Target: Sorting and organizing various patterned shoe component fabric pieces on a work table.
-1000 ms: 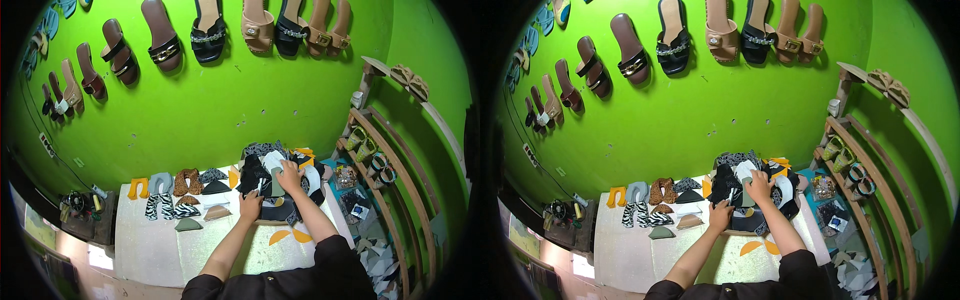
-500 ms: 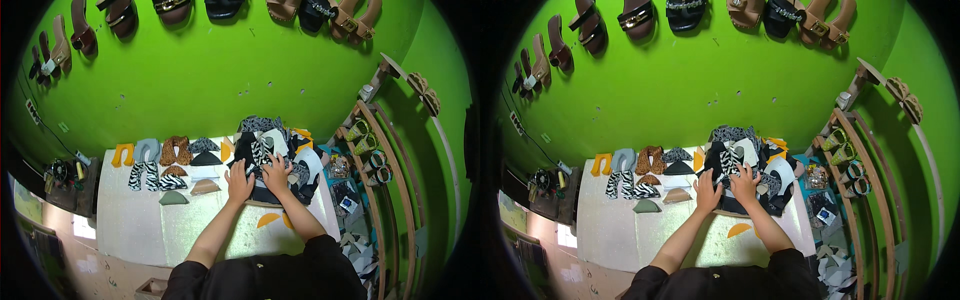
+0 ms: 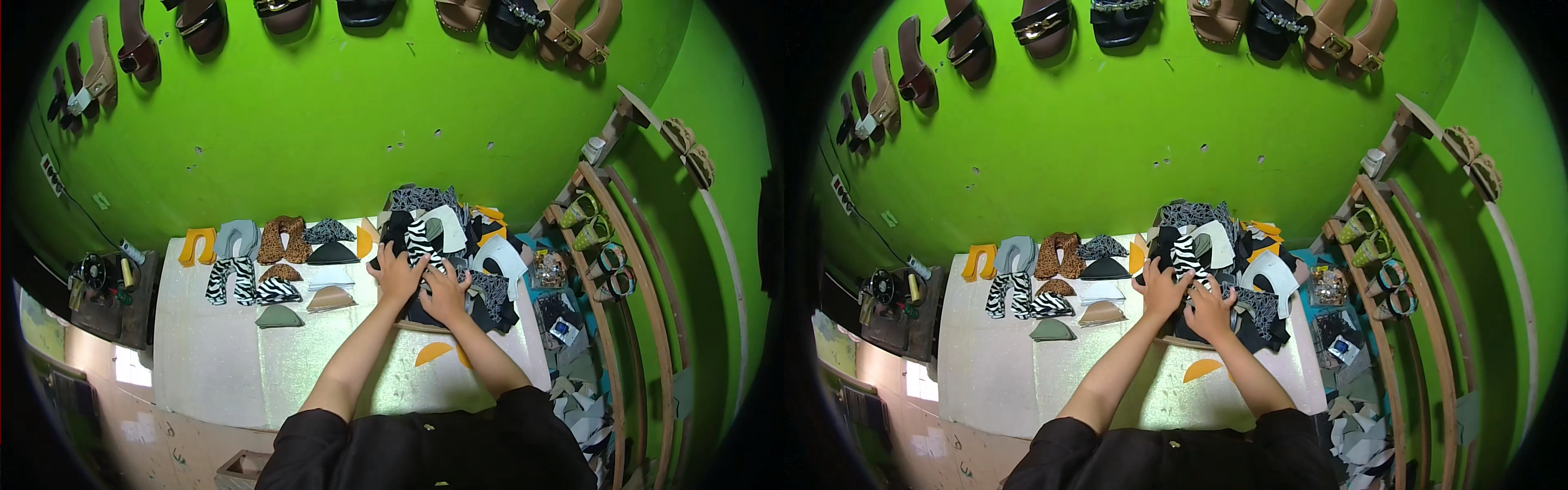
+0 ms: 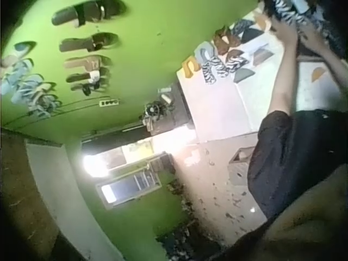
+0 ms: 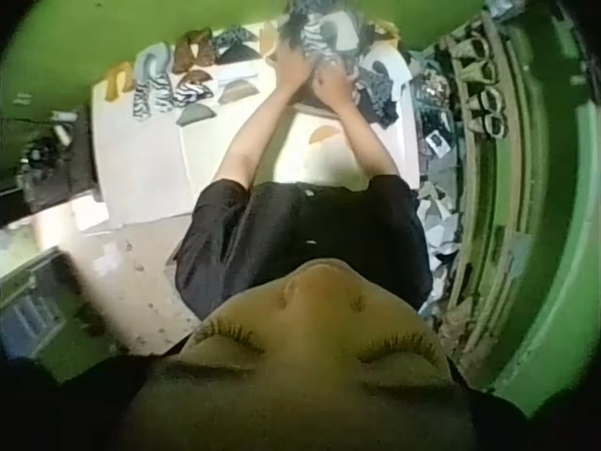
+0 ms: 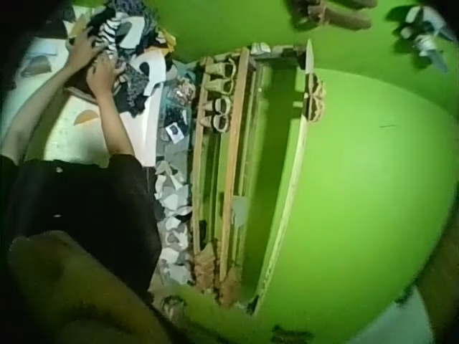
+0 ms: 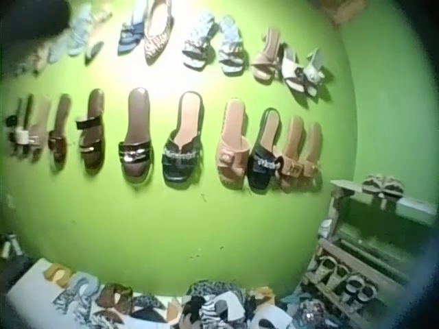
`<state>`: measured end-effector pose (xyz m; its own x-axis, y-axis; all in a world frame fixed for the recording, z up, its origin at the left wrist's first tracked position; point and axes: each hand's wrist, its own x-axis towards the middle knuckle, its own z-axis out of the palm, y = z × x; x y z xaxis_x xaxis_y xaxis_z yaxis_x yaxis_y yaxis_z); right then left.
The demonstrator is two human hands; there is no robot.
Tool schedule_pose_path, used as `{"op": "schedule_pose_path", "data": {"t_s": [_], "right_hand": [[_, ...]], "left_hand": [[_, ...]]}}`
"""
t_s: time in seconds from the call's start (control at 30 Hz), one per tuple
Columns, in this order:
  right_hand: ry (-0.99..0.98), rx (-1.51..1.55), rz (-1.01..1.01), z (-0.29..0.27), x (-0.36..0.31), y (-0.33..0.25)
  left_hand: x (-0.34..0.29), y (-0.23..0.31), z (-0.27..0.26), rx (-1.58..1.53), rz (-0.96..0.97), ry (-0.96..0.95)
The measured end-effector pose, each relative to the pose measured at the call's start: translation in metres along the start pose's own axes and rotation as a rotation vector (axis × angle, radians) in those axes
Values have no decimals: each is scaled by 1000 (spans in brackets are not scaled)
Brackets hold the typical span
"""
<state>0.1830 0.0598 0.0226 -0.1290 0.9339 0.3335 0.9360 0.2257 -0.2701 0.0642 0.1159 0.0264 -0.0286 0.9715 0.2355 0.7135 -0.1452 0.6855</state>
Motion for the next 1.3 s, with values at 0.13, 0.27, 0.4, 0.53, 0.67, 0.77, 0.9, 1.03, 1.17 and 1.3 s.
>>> {"op": "schedule_pose_path", "data": {"t_s": [0.13, 0.27, 0.4, 0.53, 0.67, 0.77, 0.9, 1.03, 1.17, 1.3], "right_hand": [[37, 71, -16, 0, -7, -9], [275, 133, 83, -12, -3, -5], [292, -79, 281, -48, 51, 12], [61, -287, 425, -31, 84, 41], [73, -229, 429, -18, 87, 43], [142, -222, 425, -9, 77, 33], [114, -195, 492, -18, 68, 37], [225, -101, 378, -23, 60, 30], [428, 3, 163, -36, 37, -8], [402, 171, -38, -30, -8, -40]], "left_hand": [[17, -7, 14, 9, -120, -35], [12, -12, 9, -127, -48, 112], [-3, -22, -13, -159, -85, 153], [-19, -24, -23, -224, -105, 140], [-27, -14, -45, -612, -182, -14], [-28, -25, -41, -656, -129, -26], [-38, -25, -31, -649, -120, 55], [-41, -31, -34, -684, -64, -62], [-40, -38, -26, -816, -201, -10], [-40, -25, -30, -1162, -357, -73]]}}
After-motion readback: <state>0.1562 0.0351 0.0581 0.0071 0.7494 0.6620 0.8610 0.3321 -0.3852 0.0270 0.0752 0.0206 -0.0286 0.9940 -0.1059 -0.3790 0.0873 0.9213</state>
